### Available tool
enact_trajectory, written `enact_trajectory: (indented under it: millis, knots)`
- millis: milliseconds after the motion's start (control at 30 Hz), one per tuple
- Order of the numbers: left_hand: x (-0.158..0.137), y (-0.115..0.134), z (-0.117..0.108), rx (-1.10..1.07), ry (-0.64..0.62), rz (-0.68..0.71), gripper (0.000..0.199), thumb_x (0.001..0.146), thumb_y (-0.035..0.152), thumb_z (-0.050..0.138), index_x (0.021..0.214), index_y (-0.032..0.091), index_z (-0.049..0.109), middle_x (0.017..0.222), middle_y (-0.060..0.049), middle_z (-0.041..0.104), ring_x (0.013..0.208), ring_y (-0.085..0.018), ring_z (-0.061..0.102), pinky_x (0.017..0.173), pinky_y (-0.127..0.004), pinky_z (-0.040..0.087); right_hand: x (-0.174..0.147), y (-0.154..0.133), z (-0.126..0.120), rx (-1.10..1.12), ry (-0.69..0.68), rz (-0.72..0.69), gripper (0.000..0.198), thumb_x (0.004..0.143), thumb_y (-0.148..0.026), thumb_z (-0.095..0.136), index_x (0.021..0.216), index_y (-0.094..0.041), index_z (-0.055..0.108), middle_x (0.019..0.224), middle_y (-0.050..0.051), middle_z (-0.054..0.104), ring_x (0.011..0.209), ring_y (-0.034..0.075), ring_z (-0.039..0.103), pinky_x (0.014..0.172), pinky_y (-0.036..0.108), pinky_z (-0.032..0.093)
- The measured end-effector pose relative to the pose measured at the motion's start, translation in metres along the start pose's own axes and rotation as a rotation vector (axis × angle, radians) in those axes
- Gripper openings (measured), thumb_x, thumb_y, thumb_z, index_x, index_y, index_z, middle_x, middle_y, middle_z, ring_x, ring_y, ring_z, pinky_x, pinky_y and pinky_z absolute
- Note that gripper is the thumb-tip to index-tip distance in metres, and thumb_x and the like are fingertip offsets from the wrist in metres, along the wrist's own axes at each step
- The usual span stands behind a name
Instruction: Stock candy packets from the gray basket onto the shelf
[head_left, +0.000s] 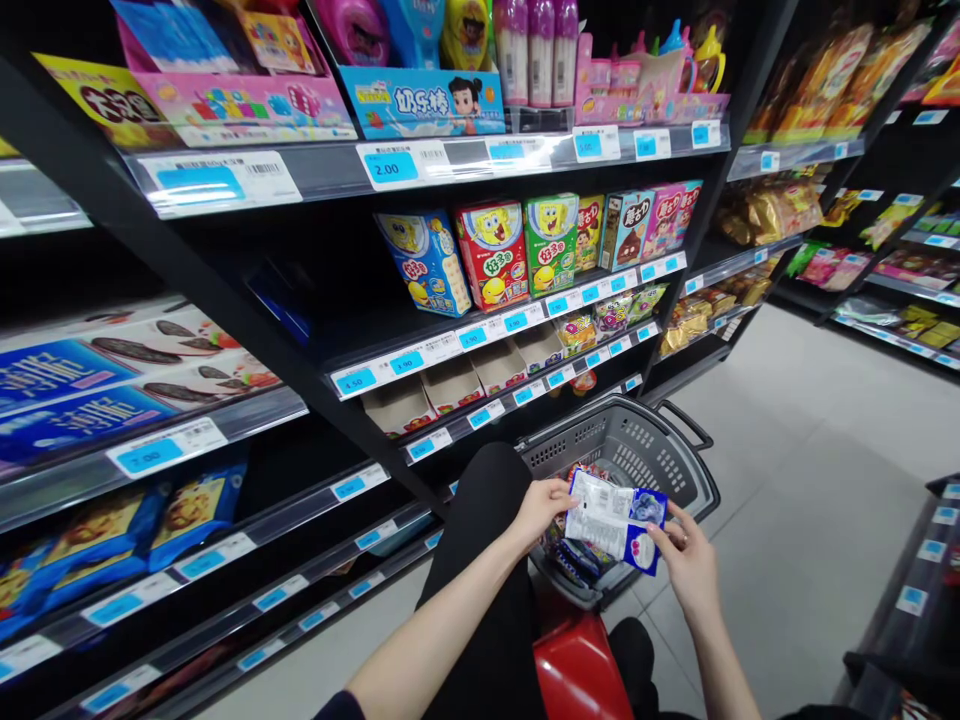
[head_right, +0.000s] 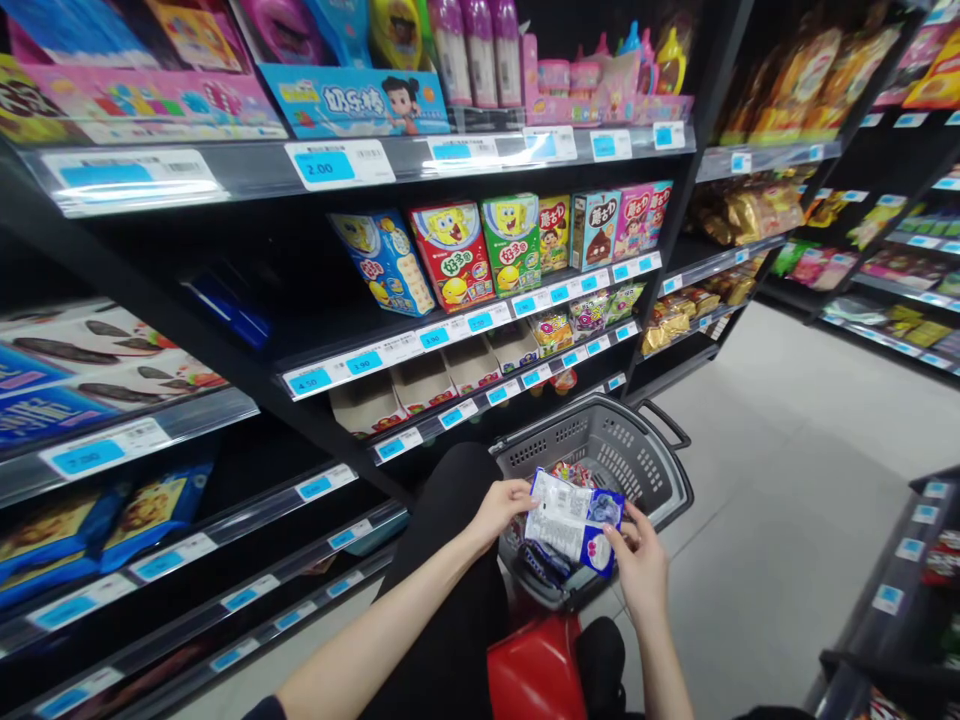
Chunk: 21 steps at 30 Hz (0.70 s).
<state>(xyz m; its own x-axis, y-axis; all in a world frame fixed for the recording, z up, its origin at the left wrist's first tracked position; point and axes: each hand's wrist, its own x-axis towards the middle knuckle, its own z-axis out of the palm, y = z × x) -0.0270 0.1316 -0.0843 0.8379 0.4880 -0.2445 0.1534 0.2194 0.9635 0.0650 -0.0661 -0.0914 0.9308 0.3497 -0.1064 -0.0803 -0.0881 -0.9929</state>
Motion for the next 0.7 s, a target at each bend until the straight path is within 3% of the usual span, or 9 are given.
enact_trajectory:
  millis: [100, 233, 333, 400, 533, 567, 633, 700]
  knots:
    - [-0.001, 0.003, 0.000, 0.069, 0.027, 0.044, 0.023, 0.055, 0.031, 0.071, 0.055, 0.011, 0.059, 0.043, 0.004, 0.053, 0.045, -0.010, 0.049, 0.051, -0.021, 0.038, -0.001, -0.003, -0.003, -0.022, -0.055, -0.005, 0.032, 0.061, -0.043, 0.067, 0.076, -0.015, 0.064, 0.062, 0.003, 0.066, 0.053, 0.017, 0.057, 0.049, 0.027, 0.045]
    - [-0.005, 0.006, -0.002, -0.114, -0.059, 0.059, 0.024, 0.061, 0.032, 0.065, 0.072, 0.010, 0.067, 0.068, -0.006, 0.066, 0.066, -0.017, 0.060, 0.065, -0.027, 0.045, -0.004, -0.011, -0.008, -0.008, -0.105, -0.135, 0.025, 0.068, -0.040, 0.061, 0.076, -0.018, 0.068, 0.085, 0.008, 0.070, 0.084, 0.024, 0.061, 0.077, 0.036, 0.047]
    - [-0.006, 0.006, -0.002, -0.163, -0.041, 0.040, 0.027, 0.064, 0.033, 0.064, 0.074, 0.008, 0.068, 0.081, -0.012, 0.067, 0.072, -0.018, 0.060, 0.066, -0.027, 0.045, -0.005, -0.012, -0.008, -0.033, -0.114, -0.165, 0.023, 0.071, -0.039, 0.058, 0.070, -0.018, 0.068, 0.089, 0.009, 0.069, 0.090, 0.025, 0.060, 0.084, 0.038, 0.044]
    - [-0.005, 0.004, -0.003, -0.131, -0.008, 0.055, 0.029, 0.056, 0.026, 0.071, 0.079, 0.008, 0.067, 0.089, -0.013, 0.067, 0.069, -0.016, 0.059, 0.064, -0.024, 0.044, -0.005, -0.010, -0.004, 0.012, -0.065, -0.126, 0.022, 0.065, -0.036, 0.065, 0.076, -0.018, 0.067, 0.092, 0.009, 0.067, 0.085, 0.024, 0.061, 0.079, 0.037, 0.047]
    - [0.000, 0.000, -0.002, -0.162, 0.011, 0.098, 0.070, 0.042, 0.013, 0.079, 0.108, 0.018, 0.056, 0.118, -0.013, 0.054, 0.064, -0.009, 0.057, 0.061, -0.021, 0.044, -0.002, 0.000, 0.004, 0.230, -0.010, 0.050, 0.053, 0.056, -0.033, 0.072, 0.105, -0.019, 0.058, 0.110, 0.010, 0.061, 0.083, 0.022, 0.063, 0.071, 0.035, 0.051]
    - [0.002, -0.003, -0.002, -0.156, 0.002, 0.076, 0.072, 0.042, 0.013, 0.079, 0.109, 0.018, 0.055, 0.115, -0.013, 0.056, 0.063, -0.009, 0.058, 0.060, -0.022, 0.045, -0.002, 0.003, 0.004, 0.244, -0.043, 0.091, 0.050, 0.057, -0.034, 0.071, 0.103, -0.018, 0.059, 0.106, 0.010, 0.064, 0.082, 0.023, 0.063, 0.070, 0.036, 0.051]
    - [0.004, -0.010, -0.001, -0.047, -0.020, -0.001, 0.054, 0.045, 0.018, 0.077, 0.096, 0.012, 0.061, 0.089, -0.010, 0.067, 0.058, -0.012, 0.058, 0.057, -0.023, 0.045, -0.002, 0.007, 0.004, 0.179, -0.099, 0.100, 0.039, 0.060, -0.038, 0.068, 0.091, -0.015, 0.063, 0.093, 0.011, 0.069, 0.079, 0.025, 0.064, 0.070, 0.037, 0.052]
    - [0.003, -0.018, 0.000, 0.136, -0.066, -0.104, 0.029, 0.050, 0.023, 0.074, 0.075, 0.011, 0.064, 0.059, -0.004, 0.064, 0.050, -0.014, 0.057, 0.051, -0.024, 0.044, -0.002, 0.009, 0.003, -0.014, -0.074, -0.014, 0.032, 0.064, -0.040, 0.064, 0.084, -0.016, 0.065, 0.086, 0.010, 0.070, 0.078, 0.026, 0.064, 0.071, 0.039, 0.051]
